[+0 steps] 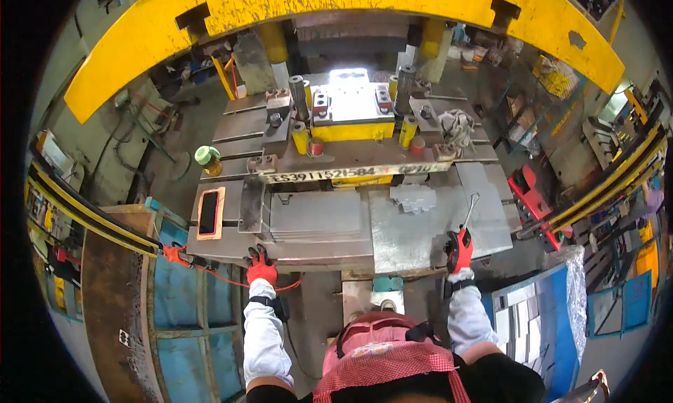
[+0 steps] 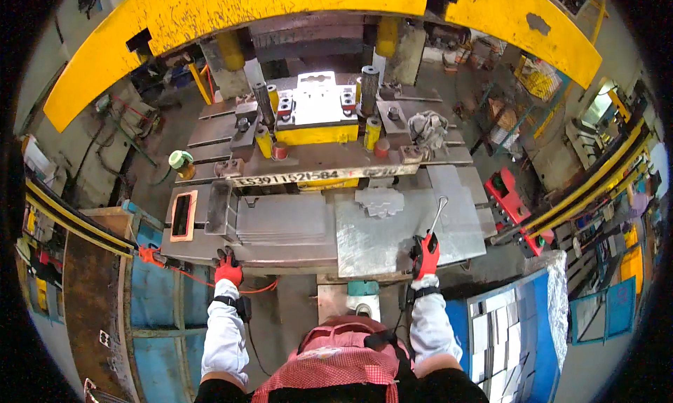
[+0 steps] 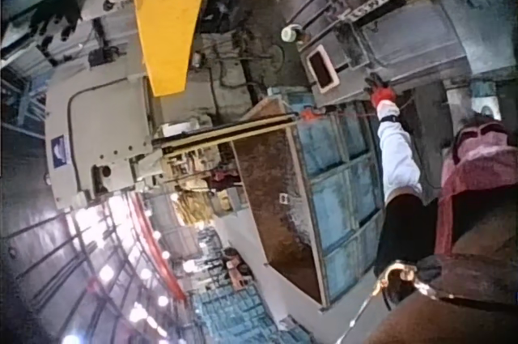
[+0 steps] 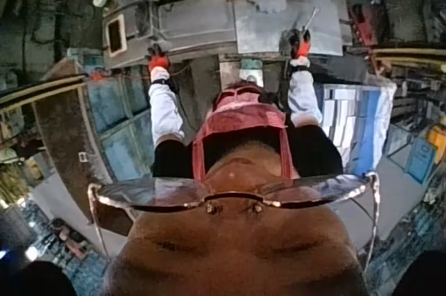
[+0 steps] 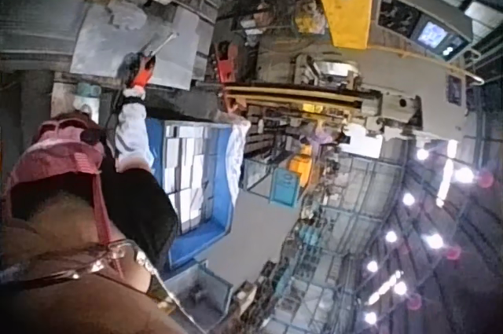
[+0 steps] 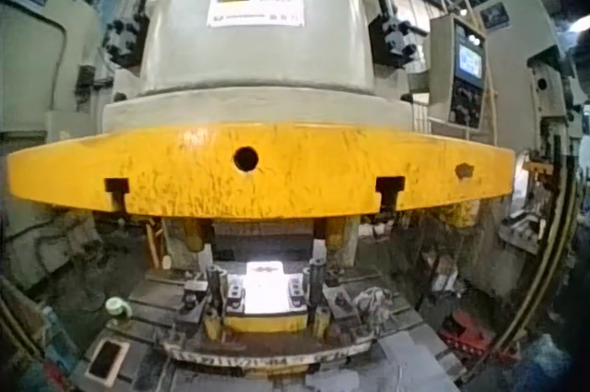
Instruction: Using an industrial press machine and hand tools to process and organize metal sheets.
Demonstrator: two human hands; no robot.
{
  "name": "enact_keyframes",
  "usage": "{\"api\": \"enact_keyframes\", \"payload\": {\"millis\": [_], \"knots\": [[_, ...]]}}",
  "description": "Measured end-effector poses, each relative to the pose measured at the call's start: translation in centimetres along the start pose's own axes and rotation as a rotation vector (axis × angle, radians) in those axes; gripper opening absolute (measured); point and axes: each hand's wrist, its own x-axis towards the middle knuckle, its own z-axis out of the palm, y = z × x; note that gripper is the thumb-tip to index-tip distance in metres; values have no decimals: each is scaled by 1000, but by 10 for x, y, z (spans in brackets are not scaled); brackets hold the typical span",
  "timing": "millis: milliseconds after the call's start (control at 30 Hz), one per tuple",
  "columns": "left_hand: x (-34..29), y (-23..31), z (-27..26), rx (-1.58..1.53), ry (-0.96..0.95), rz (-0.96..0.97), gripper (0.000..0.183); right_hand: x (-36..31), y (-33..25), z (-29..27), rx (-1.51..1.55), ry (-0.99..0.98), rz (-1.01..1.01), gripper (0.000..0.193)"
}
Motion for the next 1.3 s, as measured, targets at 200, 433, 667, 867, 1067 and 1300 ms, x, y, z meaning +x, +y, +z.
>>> {"api": "enact_keyframes", "payload": {"millis": [200, 433, 667, 867, 1067, 1300], "knots": [[-19, 20, -3, -8, 38, 16, 68, 11, -98, 109, 219, -499, -123, 50], [-57, 57, -4, -311, -201, -198, 60, 101, -153, 272, 2, -873, 22, 21], [0, 238, -107, -1589, -308, -88, 22, 96, -147, 230, 110, -826, 21, 26], [162, 367, -124, -1683, -791, -15, 41, 35, -106, 57, 40, -655, 127, 54], [217, 378, -126, -288, 186, 1066, 22, 19, -32, -6, -33, -574, 269, 52], [134, 278, -105, -815, 483, 854, 19, 15, -46, 17, 11, -458, 356, 27]]}}
